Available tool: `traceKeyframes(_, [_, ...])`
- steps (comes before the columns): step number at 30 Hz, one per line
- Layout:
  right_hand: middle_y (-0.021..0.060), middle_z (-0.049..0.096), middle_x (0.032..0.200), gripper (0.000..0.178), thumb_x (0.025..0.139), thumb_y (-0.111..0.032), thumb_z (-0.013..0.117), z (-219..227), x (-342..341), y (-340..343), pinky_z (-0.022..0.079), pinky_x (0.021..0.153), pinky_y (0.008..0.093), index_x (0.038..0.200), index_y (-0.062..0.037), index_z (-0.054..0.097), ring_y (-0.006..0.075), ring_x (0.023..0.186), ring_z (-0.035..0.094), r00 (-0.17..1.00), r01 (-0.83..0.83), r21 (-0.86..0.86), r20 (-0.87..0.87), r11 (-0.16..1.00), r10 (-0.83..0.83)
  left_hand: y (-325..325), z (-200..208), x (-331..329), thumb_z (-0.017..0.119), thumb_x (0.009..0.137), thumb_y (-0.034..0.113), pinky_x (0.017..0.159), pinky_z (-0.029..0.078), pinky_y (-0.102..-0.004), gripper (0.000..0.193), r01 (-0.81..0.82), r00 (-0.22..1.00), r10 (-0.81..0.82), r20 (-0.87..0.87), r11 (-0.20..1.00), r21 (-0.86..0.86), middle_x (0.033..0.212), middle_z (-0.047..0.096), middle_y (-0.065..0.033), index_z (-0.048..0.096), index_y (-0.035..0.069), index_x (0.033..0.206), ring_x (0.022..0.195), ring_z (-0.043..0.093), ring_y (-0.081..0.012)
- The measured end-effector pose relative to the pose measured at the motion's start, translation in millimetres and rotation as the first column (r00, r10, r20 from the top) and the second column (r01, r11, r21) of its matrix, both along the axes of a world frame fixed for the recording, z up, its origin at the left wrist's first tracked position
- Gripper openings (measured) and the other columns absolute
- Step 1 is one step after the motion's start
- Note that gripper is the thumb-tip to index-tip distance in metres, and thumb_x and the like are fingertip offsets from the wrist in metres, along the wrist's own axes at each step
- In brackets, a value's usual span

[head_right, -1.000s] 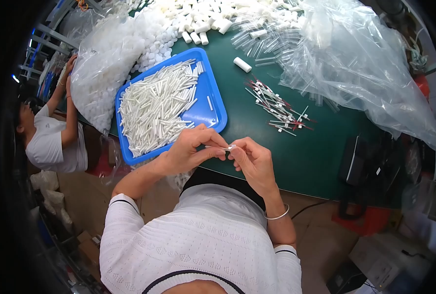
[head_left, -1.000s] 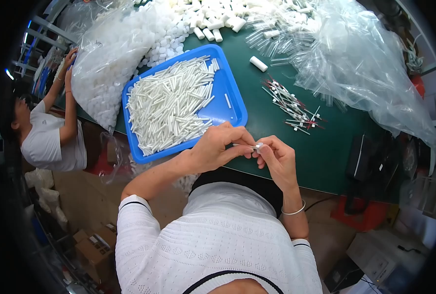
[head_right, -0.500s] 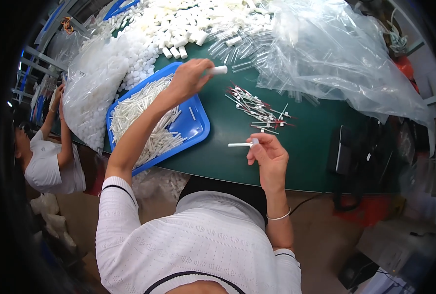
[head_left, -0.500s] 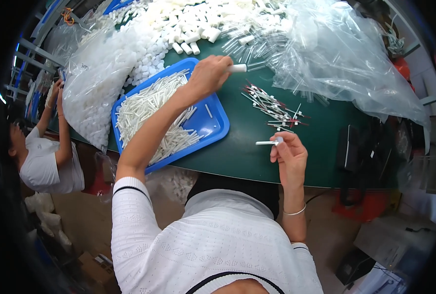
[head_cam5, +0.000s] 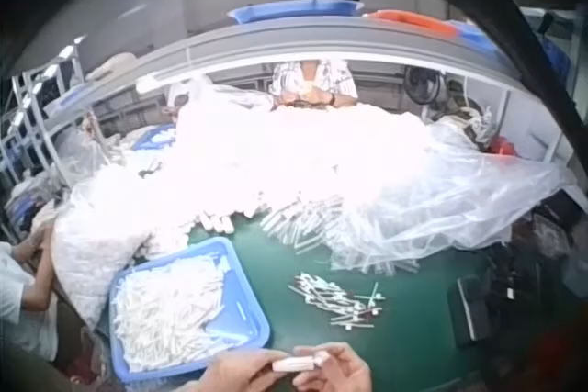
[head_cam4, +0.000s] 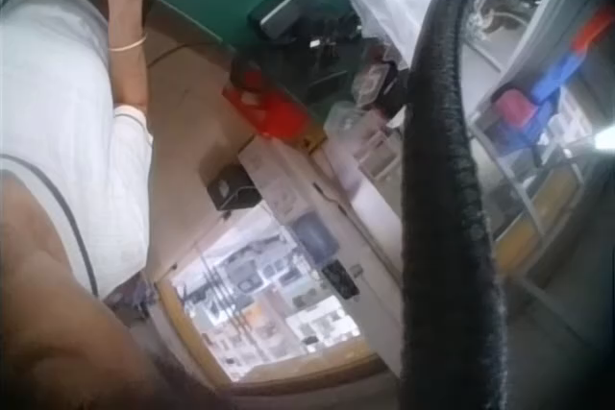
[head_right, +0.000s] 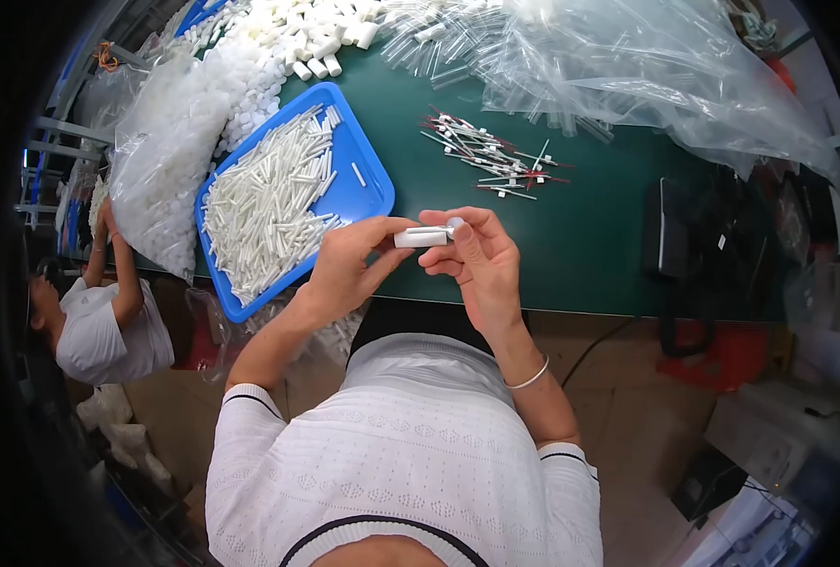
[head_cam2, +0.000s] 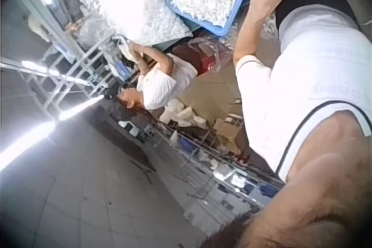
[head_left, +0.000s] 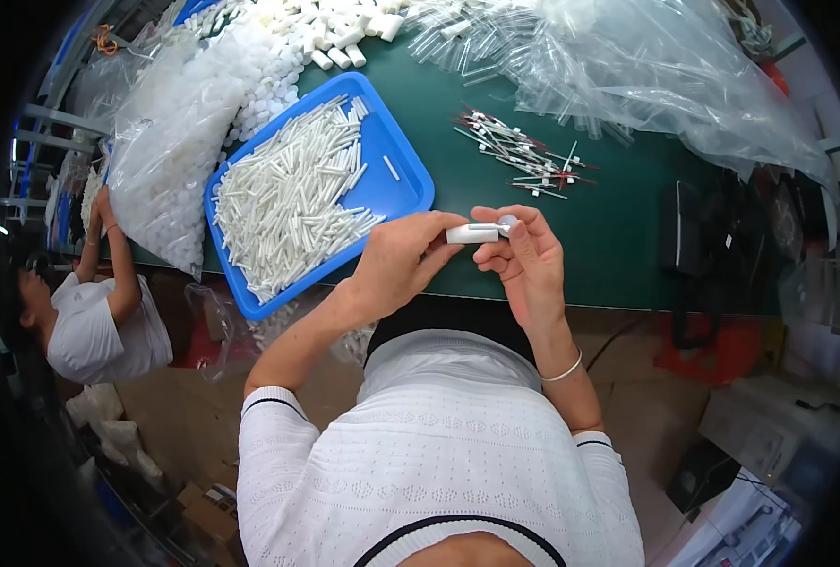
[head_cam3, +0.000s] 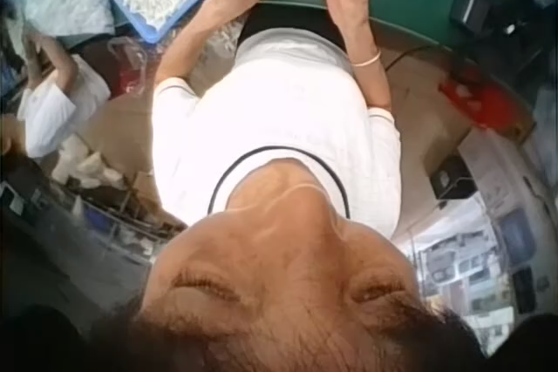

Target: Assembling small plastic parts and rods at a factory workbench.

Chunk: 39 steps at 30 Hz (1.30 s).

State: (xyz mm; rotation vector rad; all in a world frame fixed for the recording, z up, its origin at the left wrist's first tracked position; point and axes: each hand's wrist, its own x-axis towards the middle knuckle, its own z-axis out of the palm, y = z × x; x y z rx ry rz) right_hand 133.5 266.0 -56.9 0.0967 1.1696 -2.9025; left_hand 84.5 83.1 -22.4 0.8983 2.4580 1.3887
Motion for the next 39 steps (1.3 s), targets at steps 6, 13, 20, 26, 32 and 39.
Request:
traceKeyframes(6, [0.0251,0.062,0.114,0.027,0.098,-0.023,0.054,2.8,4.5,-0.6,0.059,0.067,0.0278,0.111,0.0004,0.052,0.0198,0.077,0.069,0.999,-0.037,-0.003,0.019,0.999,0.037,-5.1,-1.4,2.0,0.067,0.082,-0.001,0.060,0.051,-0.0279,0.025,0.005,0.996,-0.007,0.089,1.000,0.024,0.085,0.068,-0.0116,0.064,0.001,0.106,0.069,0.066,-0.0163])
traceKeyframes(13, [0.0259,0.062,0.114,0.027,0.097,-0.023,0.056,-4.2,2.3,-1.8,0.060,0.069,0.0289,0.111,-0.0001,0.053,0.0217,0.080,0.070,0.997,-0.023,-0.026,0.074,0.999,0.025,-2.9,-12.7,0.6,0.066,0.081,-0.006,0.060,0.052,-0.0285,0.025,0.012,0.843,0.005,-0.539,1.000,0.028,0.086,0.068,-0.0131,0.064,-0.001,0.105,0.068,0.066,-0.0190])
traceKeyframes(20, [0.0266,0.061,0.117,0.024,0.096,-0.020,0.057,-1.1,2.7,5.1,0.059,0.075,0.0302,0.108,0.0004,0.053,0.0247,0.087,0.070,0.996,-0.079,0.018,0.047,0.997,0.078,-7.1,-10.1,0.7,0.060,0.088,-0.002,0.059,0.051,-0.0229,0.017,-0.035,0.999,0.030,0.037,0.992,0.125,0.078,0.069,-0.0073,0.064,-0.002,0.105,0.067,0.065,-0.0111])
traceKeyframes(26, [0.0265,0.060,0.119,0.022,0.094,-0.014,0.060,-7.9,-4.1,13.4,0.058,0.079,0.0306,0.109,0.0011,0.053,0.0248,0.094,0.068,0.988,-0.155,0.085,-0.006,0.984,0.156,-8.3,-9.7,-1.9,0.060,0.090,-0.002,0.064,0.054,-0.0232,0.017,-0.064,0.979,0.040,0.200,0.991,0.115,0.081,0.070,-0.0075,0.063,-0.003,0.106,0.070,0.066,-0.0097])
traceKeyframes(32, [0.0197,0.063,0.113,0.024,0.089,-0.005,0.065,-5.6,-7.0,4.4,0.056,0.082,0.0290,0.110,0.0024,0.054,0.0204,0.093,0.067,0.997,-0.055,0.266,-0.038,0.962,0.067,4.6,2.3,5.4,0.063,0.087,-0.001,0.070,0.055,-0.0288,0.028,-0.076,0.996,0.070,0.048,0.988,0.131,0.097,0.065,-0.0165,0.059,-0.002,0.114,0.081,0.068,-0.0228])
traceKeyframes(39, [0.0112,0.065,0.090,0.025,0.072,0.000,0.074,5.1,-23.2,2.1,0.052,0.079,0.0371,0.094,-0.0029,0.064,0.0297,0.090,0.065,0.873,0.460,0.838,-0.487,0.295,0.021,13.0,-2.6,-12.7,0.061,0.090,0.006,0.067,0.053,-0.0283,0.019,-0.091,0.974,0.047,0.222,0.978,0.190,0.082,0.066,-0.0121,0.058,-0.001,0.107,0.074,0.066,-0.0185])
